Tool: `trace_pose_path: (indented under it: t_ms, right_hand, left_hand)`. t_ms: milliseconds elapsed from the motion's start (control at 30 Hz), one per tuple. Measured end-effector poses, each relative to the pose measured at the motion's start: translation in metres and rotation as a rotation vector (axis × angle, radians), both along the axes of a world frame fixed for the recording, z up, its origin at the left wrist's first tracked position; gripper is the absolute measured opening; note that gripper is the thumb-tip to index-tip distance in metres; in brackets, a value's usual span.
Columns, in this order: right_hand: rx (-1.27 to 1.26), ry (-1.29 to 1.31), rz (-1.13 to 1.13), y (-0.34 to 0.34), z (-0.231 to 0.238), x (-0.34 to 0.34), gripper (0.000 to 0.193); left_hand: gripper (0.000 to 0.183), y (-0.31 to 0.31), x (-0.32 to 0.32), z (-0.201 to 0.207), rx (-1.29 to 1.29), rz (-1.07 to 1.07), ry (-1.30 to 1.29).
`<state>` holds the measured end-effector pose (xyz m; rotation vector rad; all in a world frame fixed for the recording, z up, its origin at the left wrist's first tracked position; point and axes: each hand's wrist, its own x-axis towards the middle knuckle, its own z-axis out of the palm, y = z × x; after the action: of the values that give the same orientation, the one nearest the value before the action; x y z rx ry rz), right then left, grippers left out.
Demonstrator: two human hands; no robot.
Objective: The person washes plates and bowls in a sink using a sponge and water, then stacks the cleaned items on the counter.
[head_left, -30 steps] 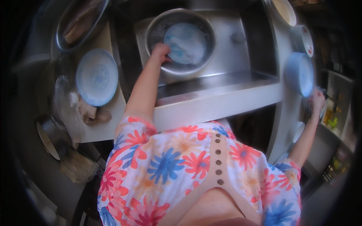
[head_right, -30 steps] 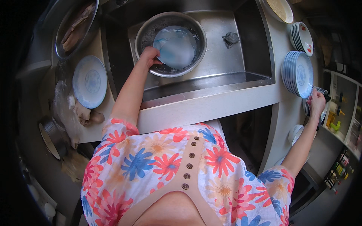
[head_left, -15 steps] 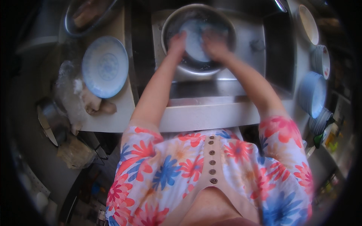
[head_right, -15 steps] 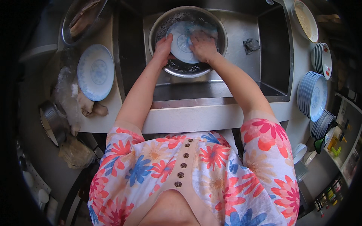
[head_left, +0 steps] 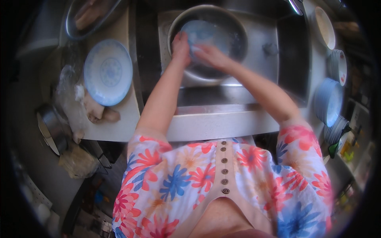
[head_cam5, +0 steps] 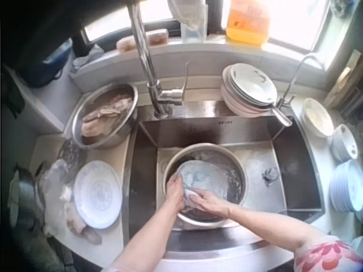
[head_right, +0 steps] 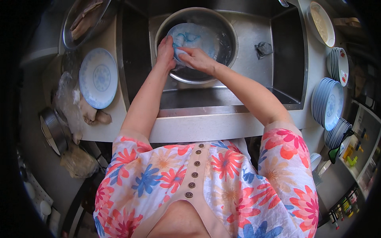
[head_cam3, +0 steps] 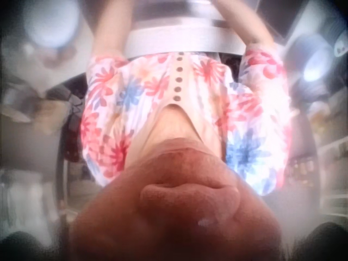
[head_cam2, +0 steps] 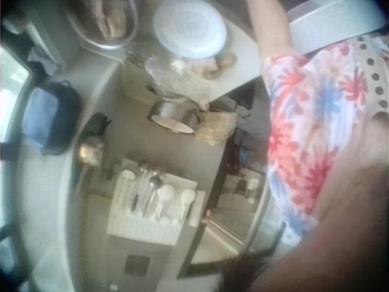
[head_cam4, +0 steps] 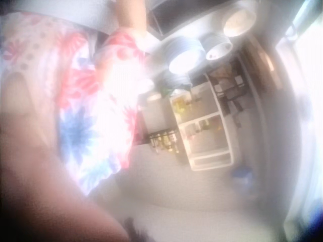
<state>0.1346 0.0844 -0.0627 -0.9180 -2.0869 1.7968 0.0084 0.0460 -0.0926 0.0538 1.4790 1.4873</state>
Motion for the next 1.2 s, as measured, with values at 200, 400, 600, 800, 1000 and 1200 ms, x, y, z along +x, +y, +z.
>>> trace_pose_path:
  t_ms: [200, 400, 600, 800, 1000, 1200]
  right_hand:
    - [0.495, -0.510, 0.484, 0.024, 0.000, 0.053, 0.031]
    - [0.728, -0.531, 0.215, 0.076, -0.007, 0.024, 0.026]
    - [0.841, 0.120, 0.288, 0.084, 0.042, -0.028, 0.038]
    - [0.590, -0.192, 0.577, 0.093, 0.061, -0.042, 0.033]
    - [0.185, -0.317, -0.056, 0.089, 0.005, -0.005, 0.037]
    - [-0.477, -0.067, -0.678, 0.019, -0.017, 0.008, 0.034]
  left_hand:
    - [0.035, 0.003, -0.011, 0.001, -0.075, -0.203, 0.211]
    - [0.041, -0.001, -0.021, 0.022, -0.190, -0.414, 0.362]
    - [0.037, 0.005, -0.029, 0.048, -0.032, -0.683, 0.419]
    - [0.035, 0.007, -0.032, 0.052, -0.023, -0.668, 0.584]
    - [0.036, 0.001, -0.044, 0.054, 0.037, -0.420, 0.679]
    - [0.036, -0.005, -0.023, 0.053, -0.057, -0.277, 0.945]
